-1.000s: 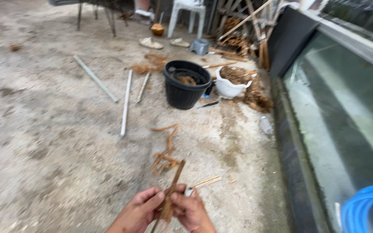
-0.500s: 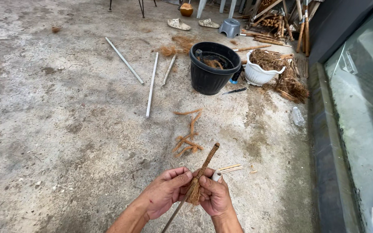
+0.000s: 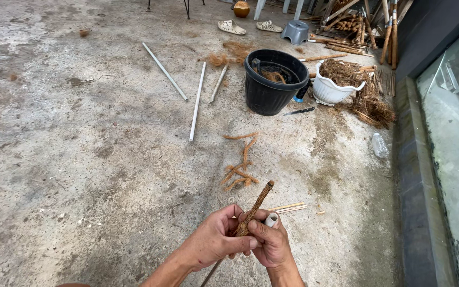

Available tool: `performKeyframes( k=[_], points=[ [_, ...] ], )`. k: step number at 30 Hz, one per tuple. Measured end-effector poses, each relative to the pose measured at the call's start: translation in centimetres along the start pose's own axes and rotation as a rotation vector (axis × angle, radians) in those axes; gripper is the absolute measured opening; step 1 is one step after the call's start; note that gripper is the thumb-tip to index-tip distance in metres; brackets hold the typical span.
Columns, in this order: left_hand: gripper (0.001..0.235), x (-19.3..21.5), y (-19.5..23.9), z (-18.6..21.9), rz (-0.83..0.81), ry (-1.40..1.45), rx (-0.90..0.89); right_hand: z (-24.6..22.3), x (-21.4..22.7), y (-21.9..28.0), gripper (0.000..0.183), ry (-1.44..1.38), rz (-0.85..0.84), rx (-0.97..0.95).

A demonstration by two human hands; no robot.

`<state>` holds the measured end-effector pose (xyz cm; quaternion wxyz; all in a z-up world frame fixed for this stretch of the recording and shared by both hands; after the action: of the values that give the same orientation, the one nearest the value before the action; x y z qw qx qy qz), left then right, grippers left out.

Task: The person sits on a concrete floor and wraps a brown rope tightly around a thin stick held in their left hand. They use their right hand to coil the rope repeatedly along the length of the stick, creating a textured grip. The person occasionally pauses to adjust the tension or position of the rope.

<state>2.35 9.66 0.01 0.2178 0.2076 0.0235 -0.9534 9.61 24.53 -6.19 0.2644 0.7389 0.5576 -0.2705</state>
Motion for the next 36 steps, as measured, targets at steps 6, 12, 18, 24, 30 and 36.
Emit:
performKeyframes(
  k=[6, 12, 18, 24, 30, 36],
  points=[
    [0.054, -1.3, 1.7, 1.9, 0.128, -0.339, -0.011, 0.7, 2.1, -0.6, 0.021, -0.018, 0.103, 0.067],
    [0.076, -2.4, 3.0, 1.4, 0.393, -0.76, -0.034, 0.6, 1.9, -0.7, 0.029, 0.041, 0.169, 0.089],
    [0.041, -1.7, 3.5, -1.2, 0.501, -0.862, -0.357, 0.6, 1.1, -0.6, 0.031, -0.044, 0.122, 0.096],
    [0.019, -2.0, 4.6, -0.6, 0.558, -0.8, -0.656, 0.9, 1.2, -0.7, 0.029, -0.123, 0.072, 0.078],
    [0.015, -1.6, 4.9, -0.8, 0.569, -0.607, -0.61, 1.2, 1.2, -0.6, 0.026, -0.177, -0.019, 0.068],
    [0.013, -0.9, 5.0, -1.3, 0.613, -0.531, -0.472, 1.3, 0.8, -0.5, 0.027, -0.139, -0.001, 0.091]
  ],
)
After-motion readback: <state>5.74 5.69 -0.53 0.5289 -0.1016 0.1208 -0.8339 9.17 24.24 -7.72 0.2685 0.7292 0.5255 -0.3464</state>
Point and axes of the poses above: each hand's wrist, its own y-axis away from the middle knuckle, its own x-axis out of the back of the hand, z = x × y, the point moved 3 cm from there along -y, towards the middle knuckle, and after that the axes turned 3 degrees about -x, right-handed, at the moved point
